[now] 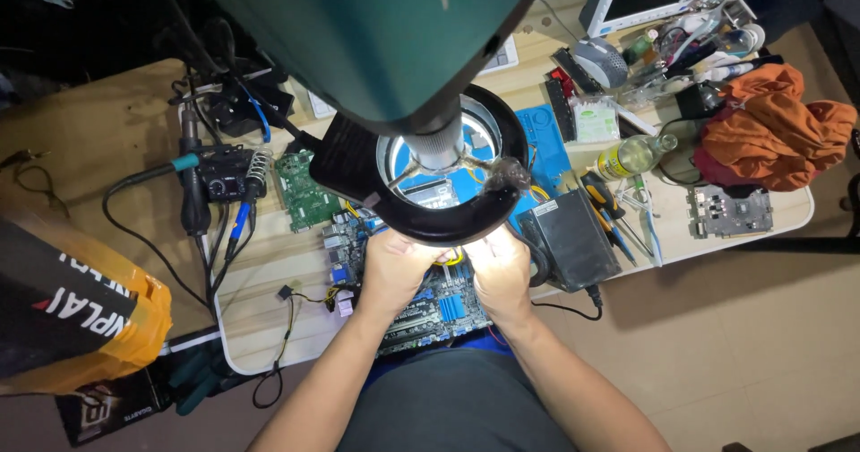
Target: Connecting power supply cables to a motherboard and installing an expansion card on a repair bench.
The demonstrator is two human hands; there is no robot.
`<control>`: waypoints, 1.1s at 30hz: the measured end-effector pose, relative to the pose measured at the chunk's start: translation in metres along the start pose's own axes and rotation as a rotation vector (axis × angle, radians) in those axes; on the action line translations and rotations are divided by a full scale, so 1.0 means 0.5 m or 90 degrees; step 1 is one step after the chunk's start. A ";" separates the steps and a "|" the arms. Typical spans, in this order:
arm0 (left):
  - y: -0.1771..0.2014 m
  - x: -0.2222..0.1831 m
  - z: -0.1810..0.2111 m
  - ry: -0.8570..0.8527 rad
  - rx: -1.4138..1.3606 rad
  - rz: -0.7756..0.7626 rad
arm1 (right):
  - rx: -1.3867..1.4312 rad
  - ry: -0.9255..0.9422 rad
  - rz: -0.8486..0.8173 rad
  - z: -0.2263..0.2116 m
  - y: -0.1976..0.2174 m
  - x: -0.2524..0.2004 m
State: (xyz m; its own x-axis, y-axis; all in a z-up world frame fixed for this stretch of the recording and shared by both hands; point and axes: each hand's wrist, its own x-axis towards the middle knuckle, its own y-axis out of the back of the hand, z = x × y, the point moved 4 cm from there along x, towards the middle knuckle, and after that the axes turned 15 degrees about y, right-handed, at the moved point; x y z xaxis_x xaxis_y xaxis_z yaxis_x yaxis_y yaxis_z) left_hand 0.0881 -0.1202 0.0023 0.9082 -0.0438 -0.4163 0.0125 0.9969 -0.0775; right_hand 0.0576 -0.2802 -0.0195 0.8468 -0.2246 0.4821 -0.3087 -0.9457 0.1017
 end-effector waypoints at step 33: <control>0.125 -0.005 -0.230 0.133 -0.257 -0.104 | -0.190 0.639 -0.392 -0.087 -0.105 0.005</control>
State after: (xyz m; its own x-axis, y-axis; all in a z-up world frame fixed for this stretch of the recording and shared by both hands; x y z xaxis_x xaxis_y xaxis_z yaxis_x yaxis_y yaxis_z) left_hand 0.0386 -0.0650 -0.1057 0.8043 -0.2504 -0.5389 -0.0537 0.8725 -0.4856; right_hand 0.0572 -0.2211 0.0143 0.2154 0.6497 0.7290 -0.1723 -0.7095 0.6833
